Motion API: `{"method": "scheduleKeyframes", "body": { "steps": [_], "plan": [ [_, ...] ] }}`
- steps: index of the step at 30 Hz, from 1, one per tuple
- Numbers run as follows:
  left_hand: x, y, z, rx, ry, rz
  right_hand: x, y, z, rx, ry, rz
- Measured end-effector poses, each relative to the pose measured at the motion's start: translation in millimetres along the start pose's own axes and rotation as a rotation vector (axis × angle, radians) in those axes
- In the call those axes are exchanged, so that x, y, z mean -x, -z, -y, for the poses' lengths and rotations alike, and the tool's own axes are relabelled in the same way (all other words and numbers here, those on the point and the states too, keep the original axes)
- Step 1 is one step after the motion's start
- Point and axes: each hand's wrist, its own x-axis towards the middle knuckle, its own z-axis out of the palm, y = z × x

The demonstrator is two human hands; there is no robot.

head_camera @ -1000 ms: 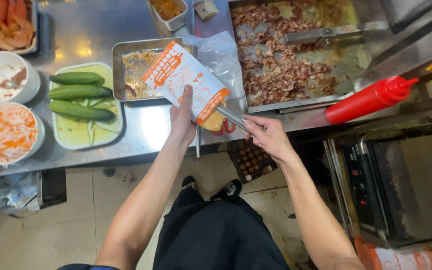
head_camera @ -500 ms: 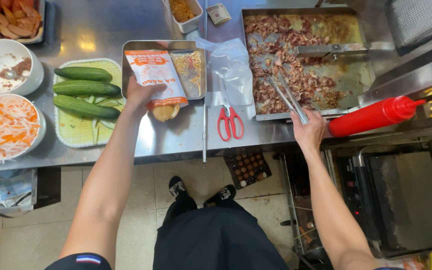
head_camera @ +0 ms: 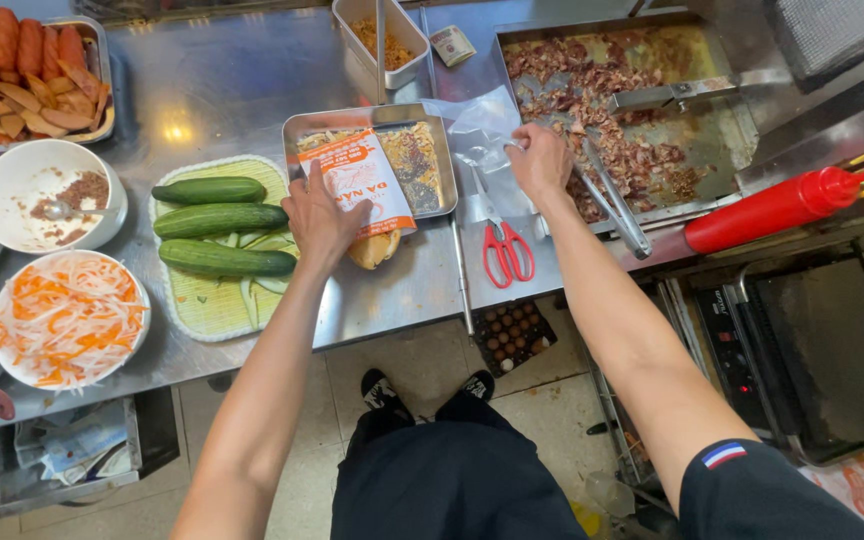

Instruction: The person washes a metal tray in a sink, then prepares bread rolls by filling them with meat and vegetables at a food preparation station.

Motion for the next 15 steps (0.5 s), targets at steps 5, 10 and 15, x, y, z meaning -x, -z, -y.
{"method": "scheduleKeyframes", "body": {
  "steps": [5, 10, 15],
  "plan": [
    [8, -5, -36, 0.418, -0.187, -0.074, 1, 31, -9, -0.543, -0.074, -0.037],
    [-1, -47, -99, 0.934, 0.088, 0.471, 32, 91, -3, -1.325, -0.033, 0.097],
    [23, -72, -168, 1.051, -0.016, 0.57, 52, 126, 3, -1.609, -0.129, 0.188]
  ]
}}
